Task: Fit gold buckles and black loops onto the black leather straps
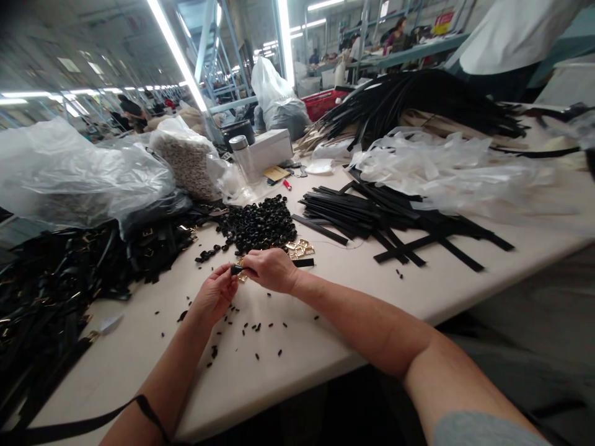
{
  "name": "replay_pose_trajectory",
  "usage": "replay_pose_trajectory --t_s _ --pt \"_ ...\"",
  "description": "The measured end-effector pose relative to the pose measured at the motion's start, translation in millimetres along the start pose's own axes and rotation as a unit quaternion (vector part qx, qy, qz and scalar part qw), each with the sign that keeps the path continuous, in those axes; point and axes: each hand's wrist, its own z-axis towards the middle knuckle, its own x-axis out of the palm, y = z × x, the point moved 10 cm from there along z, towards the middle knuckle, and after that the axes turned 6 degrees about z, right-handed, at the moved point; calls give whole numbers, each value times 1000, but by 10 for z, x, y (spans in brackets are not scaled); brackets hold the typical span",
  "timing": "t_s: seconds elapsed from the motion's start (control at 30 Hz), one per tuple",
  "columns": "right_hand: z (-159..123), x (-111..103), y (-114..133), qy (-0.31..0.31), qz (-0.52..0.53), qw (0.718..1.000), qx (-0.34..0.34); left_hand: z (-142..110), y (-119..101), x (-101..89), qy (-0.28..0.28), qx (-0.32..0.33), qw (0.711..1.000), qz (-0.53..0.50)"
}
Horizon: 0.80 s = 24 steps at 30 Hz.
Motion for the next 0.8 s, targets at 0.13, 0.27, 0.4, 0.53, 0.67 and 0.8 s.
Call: replay_pose_trajectory --t_s 0.13,0.27,0.4,0.53,0.67,0.8 --pt "-8 36 20 18 -12 999 -28 -16 34 1 7 -24 1000 14" --pt "-2 51 6 28 -24 999 -26 -33 -12 2 18 -6 999 36" --pt "16 53 -35 40 7 999 22 -20 -31 24 37 17 997 62" --pt "-5 60 -132 39 62 991 112 -15 -18 41 32 32 996 74" --pt "-28 165 -110 69 79 987 124 -62 -10 114 38 49 994 88" --pt "-28 188 -98 70 96 985 125 -109 -68 155 47 81 982 164"
